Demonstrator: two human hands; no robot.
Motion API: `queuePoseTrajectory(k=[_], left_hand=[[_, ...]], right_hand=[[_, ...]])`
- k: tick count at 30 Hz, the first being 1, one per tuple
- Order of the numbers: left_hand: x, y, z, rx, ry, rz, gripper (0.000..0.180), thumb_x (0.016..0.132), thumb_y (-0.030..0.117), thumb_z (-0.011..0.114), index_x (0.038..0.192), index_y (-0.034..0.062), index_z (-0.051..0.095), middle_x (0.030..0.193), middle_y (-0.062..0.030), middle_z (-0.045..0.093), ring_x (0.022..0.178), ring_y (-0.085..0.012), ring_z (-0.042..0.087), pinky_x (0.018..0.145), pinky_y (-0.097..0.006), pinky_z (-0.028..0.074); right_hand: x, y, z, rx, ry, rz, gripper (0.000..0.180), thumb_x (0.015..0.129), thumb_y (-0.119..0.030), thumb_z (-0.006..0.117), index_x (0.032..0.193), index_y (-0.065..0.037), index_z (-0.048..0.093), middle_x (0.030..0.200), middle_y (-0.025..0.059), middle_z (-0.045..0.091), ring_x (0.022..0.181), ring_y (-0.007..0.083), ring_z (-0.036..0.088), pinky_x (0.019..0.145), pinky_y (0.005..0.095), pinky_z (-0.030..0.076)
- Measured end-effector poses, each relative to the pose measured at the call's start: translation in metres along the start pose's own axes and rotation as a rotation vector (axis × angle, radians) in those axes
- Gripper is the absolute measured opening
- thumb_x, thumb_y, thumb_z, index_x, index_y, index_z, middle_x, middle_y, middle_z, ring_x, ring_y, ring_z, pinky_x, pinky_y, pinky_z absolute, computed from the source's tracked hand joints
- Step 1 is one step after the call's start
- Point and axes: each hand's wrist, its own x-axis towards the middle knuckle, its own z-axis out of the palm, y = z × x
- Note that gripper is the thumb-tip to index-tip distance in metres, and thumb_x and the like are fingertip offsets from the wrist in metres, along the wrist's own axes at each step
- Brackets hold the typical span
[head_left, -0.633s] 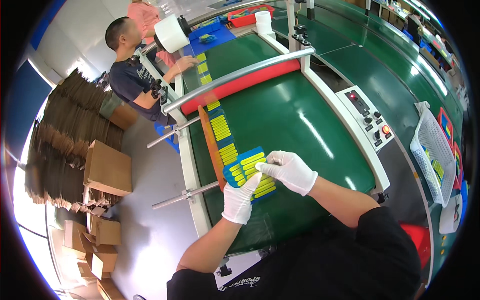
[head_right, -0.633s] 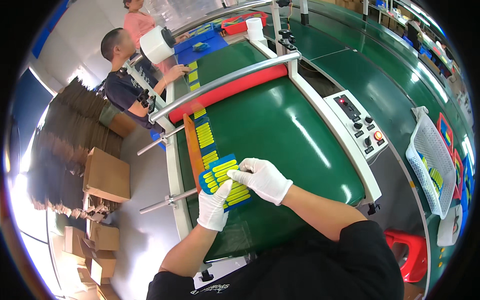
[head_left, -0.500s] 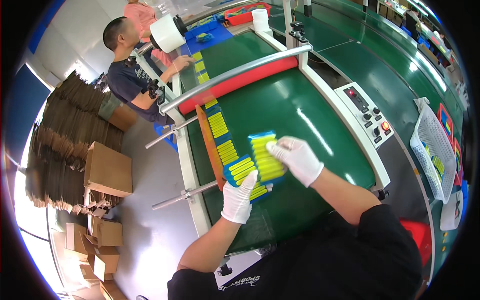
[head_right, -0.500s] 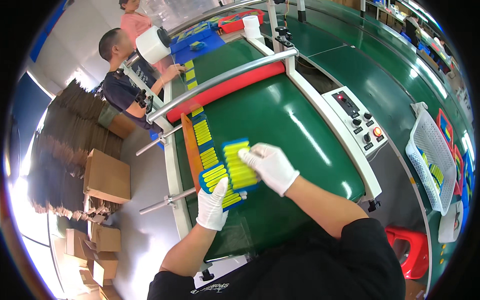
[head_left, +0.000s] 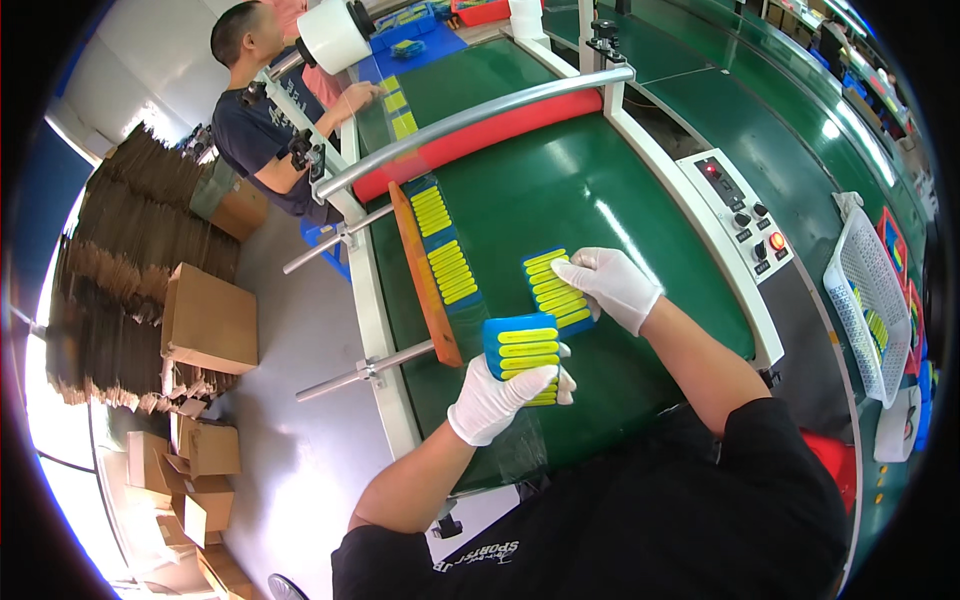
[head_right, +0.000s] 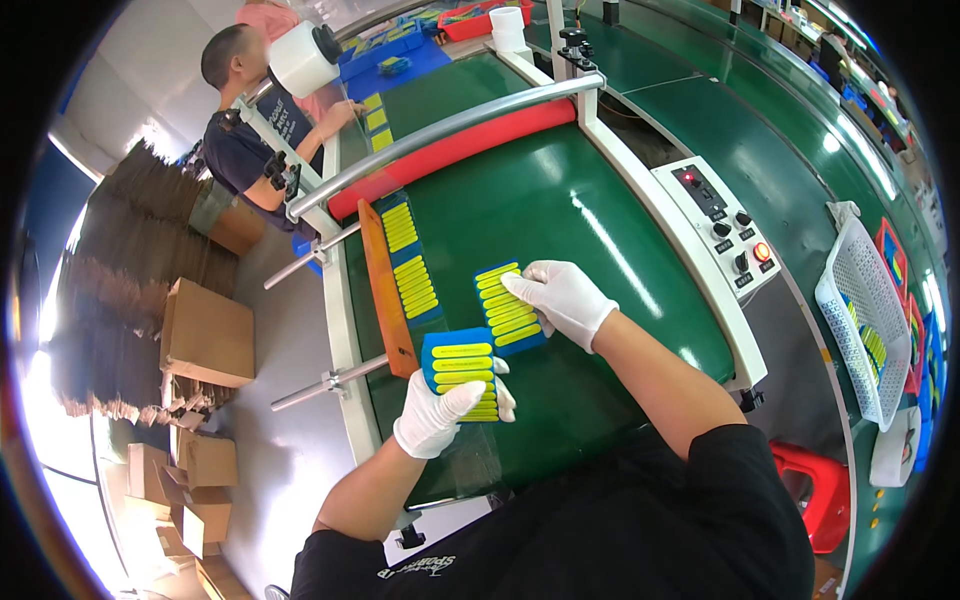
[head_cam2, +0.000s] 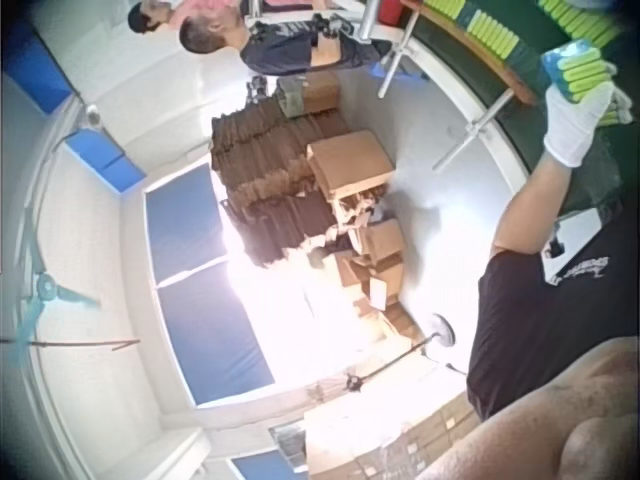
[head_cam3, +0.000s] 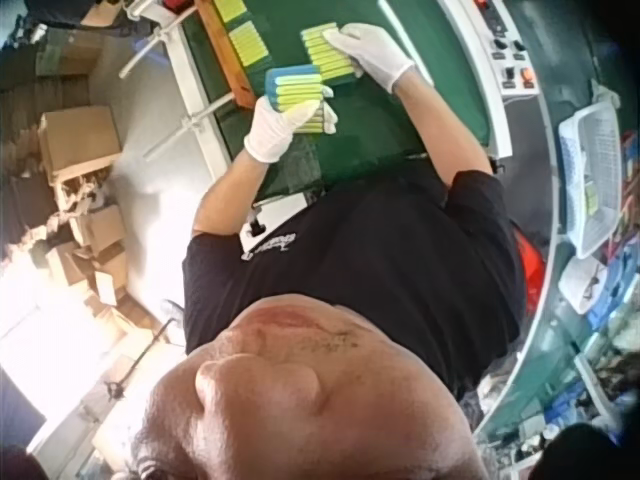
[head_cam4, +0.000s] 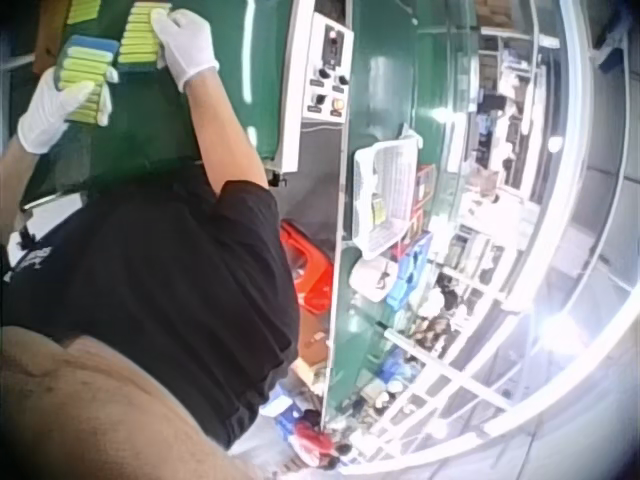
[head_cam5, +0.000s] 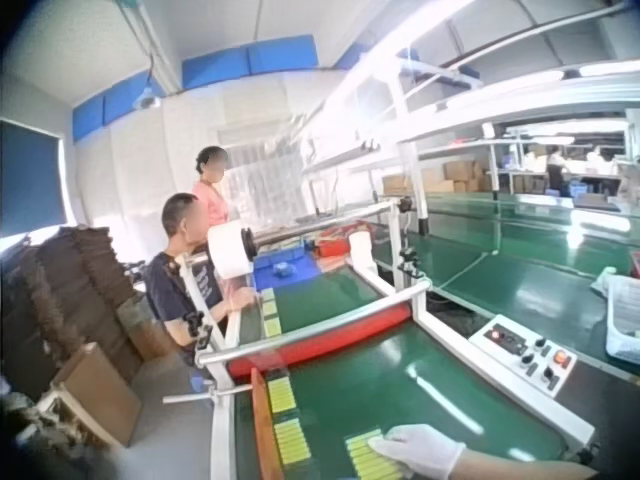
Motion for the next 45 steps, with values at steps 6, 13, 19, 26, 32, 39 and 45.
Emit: queuePoseTrajectory(k=[6,13,19,26,32,39,45], left_hand=[[0.000,0.000,-0.006,0.089,-0.222,-0.169,0.040,0.081,0.018,0.076,0.111,-0.0029,0.058,0.088,-0.0120,0.067,0.077,-0.0183,0.066,0.072,-0.029,0.054],[0.001,-0.006,-0.012,0.040,-0.242,-0.175,0.058,0.074,0.019,0.082,0.120,-0.0027,0.052,0.103,-0.0177,0.064,0.081,-0.0277,0.067,0.074,-0.040,0.057],[0.001,-0.005,-0.014,0.064,-0.246,-0.183,0.064,0.073,0.021,0.083,0.122,-0.0026,0.050,0.104,-0.0168,0.064,0.081,-0.0279,0.068,0.072,-0.040,0.058],[0.000,0.001,-0.003,0.069,-0.182,-0.110,0.047,0.081,0.017,0.076,0.116,-0.0041,0.054,0.091,-0.0134,0.066,0.080,-0.0226,0.067,0.074,-0.034,0.055],[0.007,-0.005,-0.008,0.158,0.383,0.456,0.036,0.090,0.003,0.061,0.123,-0.0040,0.046,0.089,-0.0065,0.064,0.083,-0.0133,0.063,0.081,-0.028,0.050],[0.019,-0.007,-0.019,-0.061,0.289,0.246,0.049,0.084,0.000,0.070,0.128,0.0052,0.050,0.114,-0.0045,0.062,0.105,-0.0153,0.060,0.092,-0.032,0.049],[0.017,-0.015,-0.017,0.135,0.407,0.395,0.047,0.082,-0.001,0.072,0.124,0.0049,0.053,0.118,-0.0060,0.063,0.105,-0.0154,0.061,0.091,-0.031,0.050]], right_hand=[[0.013,0.003,0.032,-0.227,-0.221,-0.063,0.038,0.092,-0.034,0.061,0.078,0.001,0.062,0.065,0.0052,0.058,0.056,0.0121,0.055,0.054,0.0277,0.046],[0.047,0.012,0.083,-0.579,-0.210,-0.006,0.042,0.085,-0.039,0.061,0.088,0.002,0.069,0.082,0.0204,0.068,0.081,0.0343,0.066,0.076,0.0388,0.051],[0.056,0.007,0.092,-0.597,-0.203,0.017,0.040,0.086,-0.037,0.061,0.088,0.002,0.069,0.079,0.0187,0.068,0.079,0.0320,0.067,0.075,0.0384,0.051],[0.061,-0.003,0.088,-0.577,-0.192,0.015,0.037,0.086,-0.035,0.061,0.086,0.001,0.069,0.077,0.0155,0.068,0.072,0.0315,0.066,0.071,0.0385,0.051],[0.031,-0.023,0.020,-0.130,-0.106,-0.071,0.032,0.092,-0.032,0.060,0.085,-0.001,0.060,0.064,0.0019,0.058,0.051,0.0085,0.054,0.044,0.0229,0.042],[-0.019,-0.036,0.028,-0.033,-0.237,-0.134,0.029,0.092,-0.031,0.064,0.086,-0.003,0.061,0.070,-0.0008,0.058,0.061,0.0040,0.051,0.053,0.0201,0.041],[-0.015,-0.011,0.052,0.064,-0.214,-0.241,0.039,0.081,-0.027,0.078,0.095,0.005,0.061,0.086,0.0070,0.066,0.079,0.0094,0.059,0.071,0.0252,0.049]])
